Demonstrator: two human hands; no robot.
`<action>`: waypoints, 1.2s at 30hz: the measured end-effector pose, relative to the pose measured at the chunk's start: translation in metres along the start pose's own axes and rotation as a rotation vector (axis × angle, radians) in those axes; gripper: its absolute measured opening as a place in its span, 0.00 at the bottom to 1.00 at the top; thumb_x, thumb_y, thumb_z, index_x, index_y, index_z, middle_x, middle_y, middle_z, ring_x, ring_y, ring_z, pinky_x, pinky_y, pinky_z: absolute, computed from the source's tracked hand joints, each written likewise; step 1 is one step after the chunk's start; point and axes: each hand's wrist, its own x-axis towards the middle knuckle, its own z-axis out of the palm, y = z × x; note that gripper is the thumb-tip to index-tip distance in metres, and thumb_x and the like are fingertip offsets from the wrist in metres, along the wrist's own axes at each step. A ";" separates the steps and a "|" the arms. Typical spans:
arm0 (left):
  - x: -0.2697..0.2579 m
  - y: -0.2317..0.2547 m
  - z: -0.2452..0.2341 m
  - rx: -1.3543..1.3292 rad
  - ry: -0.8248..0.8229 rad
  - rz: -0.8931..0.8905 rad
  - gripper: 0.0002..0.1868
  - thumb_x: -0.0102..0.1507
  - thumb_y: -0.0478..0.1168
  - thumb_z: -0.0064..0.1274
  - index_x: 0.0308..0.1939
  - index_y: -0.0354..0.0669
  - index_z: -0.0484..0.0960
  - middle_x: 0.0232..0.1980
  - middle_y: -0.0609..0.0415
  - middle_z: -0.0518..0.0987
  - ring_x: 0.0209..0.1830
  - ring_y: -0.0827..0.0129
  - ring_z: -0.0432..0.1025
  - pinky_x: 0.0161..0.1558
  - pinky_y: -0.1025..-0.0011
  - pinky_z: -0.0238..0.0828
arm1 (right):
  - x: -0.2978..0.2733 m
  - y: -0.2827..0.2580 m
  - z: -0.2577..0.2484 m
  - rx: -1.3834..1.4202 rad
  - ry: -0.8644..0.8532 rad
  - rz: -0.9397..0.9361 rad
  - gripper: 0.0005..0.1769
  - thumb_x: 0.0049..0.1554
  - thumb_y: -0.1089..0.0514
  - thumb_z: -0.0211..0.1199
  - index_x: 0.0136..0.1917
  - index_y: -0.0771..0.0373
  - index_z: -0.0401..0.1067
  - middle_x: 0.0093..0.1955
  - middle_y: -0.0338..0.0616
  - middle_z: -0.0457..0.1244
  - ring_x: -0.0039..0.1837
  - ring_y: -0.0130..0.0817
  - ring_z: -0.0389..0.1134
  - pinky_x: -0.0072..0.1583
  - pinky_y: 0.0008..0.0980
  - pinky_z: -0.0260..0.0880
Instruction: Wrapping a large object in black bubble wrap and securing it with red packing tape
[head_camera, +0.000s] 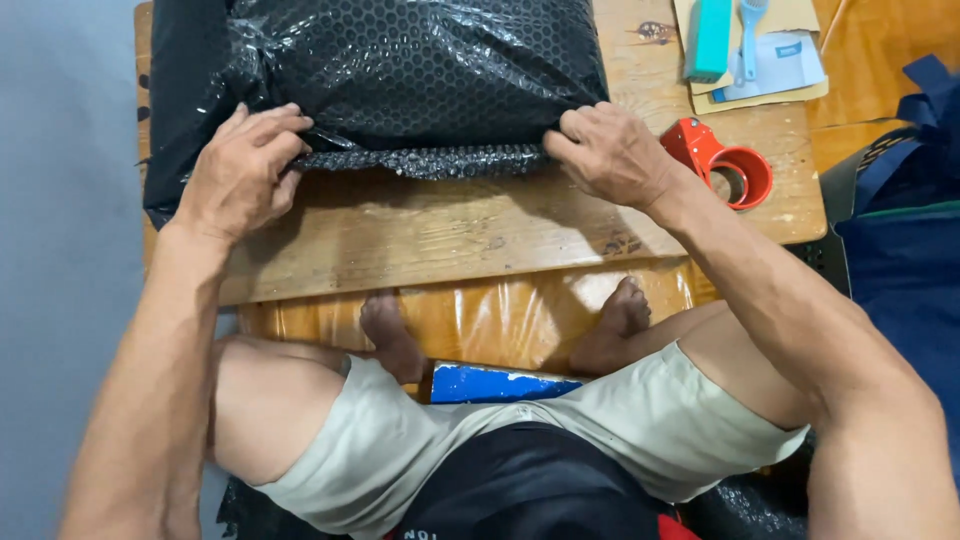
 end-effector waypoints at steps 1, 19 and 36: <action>0.000 -0.003 0.001 0.001 0.000 0.000 0.12 0.56 0.26 0.60 0.42 0.36 0.80 0.64 0.52 0.81 0.71 0.57 0.73 0.73 0.46 0.65 | 0.003 -0.003 -0.008 0.000 0.001 -0.001 0.04 0.60 0.61 0.61 0.48 0.60 0.67 0.42 0.40 0.55 0.42 0.33 0.60 0.48 0.32 0.62; 0.031 -0.013 -0.022 -0.473 -0.107 -0.443 0.09 0.67 0.29 0.60 0.50 0.34 0.80 0.35 0.51 0.79 0.28 0.67 0.68 0.32 0.69 0.63 | 0.018 0.016 0.019 0.465 0.079 0.427 0.12 0.65 0.64 0.67 0.40 0.71 0.71 0.28 0.48 0.62 0.26 0.41 0.60 0.34 0.38 0.60; 0.056 0.008 -0.045 -0.419 -0.216 -0.678 0.06 0.65 0.28 0.59 0.46 0.32 0.85 0.30 0.53 0.78 0.25 0.73 0.66 0.29 0.71 0.64 | 0.027 0.030 0.052 0.448 -0.009 0.677 0.27 0.67 0.50 0.61 0.31 0.69 0.74 0.24 0.48 0.61 0.24 0.42 0.58 0.36 0.40 0.66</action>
